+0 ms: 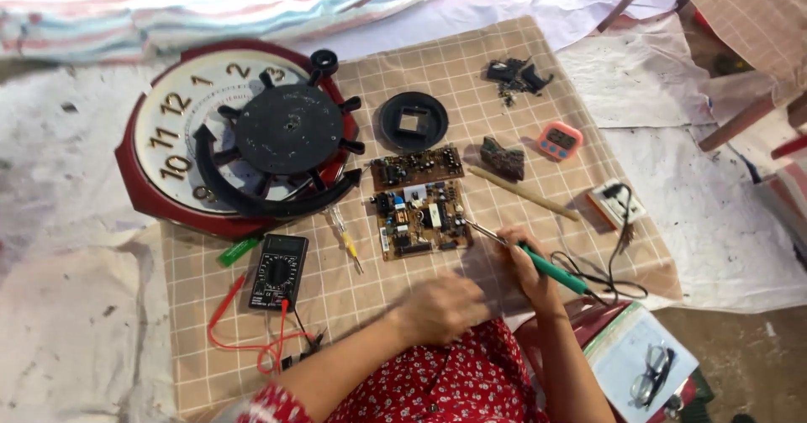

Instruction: The person uses a soldering iron to work on a circuit board, then switches to using a multimeter to test electrical connections on the same board.

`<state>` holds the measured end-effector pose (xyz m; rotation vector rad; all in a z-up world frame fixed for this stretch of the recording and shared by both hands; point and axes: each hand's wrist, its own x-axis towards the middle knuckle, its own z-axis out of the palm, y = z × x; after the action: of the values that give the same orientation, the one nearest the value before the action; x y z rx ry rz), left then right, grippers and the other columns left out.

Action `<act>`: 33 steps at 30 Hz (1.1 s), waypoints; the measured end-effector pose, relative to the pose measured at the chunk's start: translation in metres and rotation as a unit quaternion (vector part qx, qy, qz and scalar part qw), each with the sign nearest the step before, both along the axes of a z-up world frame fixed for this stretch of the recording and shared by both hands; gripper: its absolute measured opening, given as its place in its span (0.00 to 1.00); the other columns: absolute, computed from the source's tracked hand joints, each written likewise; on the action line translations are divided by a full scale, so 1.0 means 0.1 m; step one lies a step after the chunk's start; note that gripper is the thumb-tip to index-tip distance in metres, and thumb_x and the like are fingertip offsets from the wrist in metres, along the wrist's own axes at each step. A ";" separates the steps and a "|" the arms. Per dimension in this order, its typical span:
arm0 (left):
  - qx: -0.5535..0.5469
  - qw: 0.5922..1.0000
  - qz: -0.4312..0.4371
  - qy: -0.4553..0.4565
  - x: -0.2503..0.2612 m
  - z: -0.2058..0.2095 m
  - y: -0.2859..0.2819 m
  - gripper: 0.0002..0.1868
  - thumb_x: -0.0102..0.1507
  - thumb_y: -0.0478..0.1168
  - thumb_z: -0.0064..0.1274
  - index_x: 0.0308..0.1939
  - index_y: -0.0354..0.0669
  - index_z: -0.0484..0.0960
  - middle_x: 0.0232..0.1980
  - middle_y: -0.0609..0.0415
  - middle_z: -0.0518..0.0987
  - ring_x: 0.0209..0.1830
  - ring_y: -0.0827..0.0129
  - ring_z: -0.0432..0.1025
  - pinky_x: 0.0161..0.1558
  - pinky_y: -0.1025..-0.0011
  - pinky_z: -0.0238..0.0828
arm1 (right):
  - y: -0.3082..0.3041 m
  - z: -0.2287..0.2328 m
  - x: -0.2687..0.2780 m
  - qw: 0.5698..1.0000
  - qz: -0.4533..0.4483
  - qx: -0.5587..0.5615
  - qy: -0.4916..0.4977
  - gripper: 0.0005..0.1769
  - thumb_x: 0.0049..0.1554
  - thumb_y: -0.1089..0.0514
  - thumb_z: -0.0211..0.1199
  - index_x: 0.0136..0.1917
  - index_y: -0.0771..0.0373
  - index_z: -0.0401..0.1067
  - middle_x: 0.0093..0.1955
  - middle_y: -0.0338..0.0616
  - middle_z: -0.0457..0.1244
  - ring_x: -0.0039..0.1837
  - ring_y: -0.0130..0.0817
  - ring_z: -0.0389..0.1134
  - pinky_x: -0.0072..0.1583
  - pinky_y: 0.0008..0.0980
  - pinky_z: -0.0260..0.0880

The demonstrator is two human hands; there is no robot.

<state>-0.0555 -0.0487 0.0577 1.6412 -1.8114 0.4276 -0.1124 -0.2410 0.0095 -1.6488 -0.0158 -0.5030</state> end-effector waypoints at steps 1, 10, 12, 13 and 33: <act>-0.005 1.000 0.006 0.009 -0.03 -0.15 -0.09 0.06 0.57 0.28 0.46 0.31 0.43 0.74 0.29 0.52 0.74 0.26 0.67 0.70 0.28 0.76 0.71 | -0.02 -0.06 0.02 1.000 0.006 -0.005 0.009 0.08 0.56 0.55 0.44 0.41 0.60 0.61 0.50 0.44 0.58 0.56 0.34 0.58 0.58 0.33 0.55; 0.196 0.948 -0.245 0.058 -0.60 -1.27 -1.00 0.11 0.47 0.51 0.50 0.29 0.54 0.76 0.30 0.60 0.75 0.34 0.64 0.71 0.39 0.64 0.65 | -0.12 -0.33 0.02 0.992 -0.025 0.119 0.016 0.10 0.53 0.54 0.50 0.40 0.64 0.59 0.47 0.52 0.56 0.54 0.40 0.56 0.49 0.29 0.60; 0.207 0.926 -0.297 0.109 -0.61 -1.35 -1.10 0.04 0.49 0.44 0.47 0.21 0.51 0.73 0.25 0.58 0.74 0.26 0.61 0.71 0.33 0.66 0.67 | -0.18 -0.40 -0.01 0.979 -0.014 0.202 0.012 0.11 0.52 0.54 0.53 0.40 0.64 0.59 0.48 0.52 0.55 0.42 0.38 0.61 0.46 0.29 0.64; 0.205 0.924 -0.300 0.115 -0.62 -1.37 -1.10 0.04 0.49 0.44 0.47 0.21 0.51 0.73 0.25 0.58 0.74 0.26 0.61 0.71 0.33 0.66 0.67 | -0.17 -0.41 -0.01 0.979 -0.017 0.202 0.018 0.11 0.52 0.54 0.53 0.40 0.64 0.59 0.48 0.52 0.55 0.42 0.38 0.61 0.46 0.29 0.64; 0.269 0.919 -0.247 0.146 -0.65 -1.34 -1.06 0.10 0.52 0.31 0.37 0.19 0.47 0.72 0.22 0.60 0.72 0.24 0.69 0.64 0.28 0.69 0.56 | 0.36 0.26 0.42 0.984 0.076 -0.145 0.065 0.10 0.52 0.53 0.47 0.33 0.60 0.61 0.37 0.46 0.58 0.39 0.32 0.60 0.43 0.27 0.63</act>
<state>-0.1205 -0.1548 -0.0760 1.3887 -2.1168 -0.5585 -0.0708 -0.2048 0.0356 -1.9452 -0.1224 -0.2847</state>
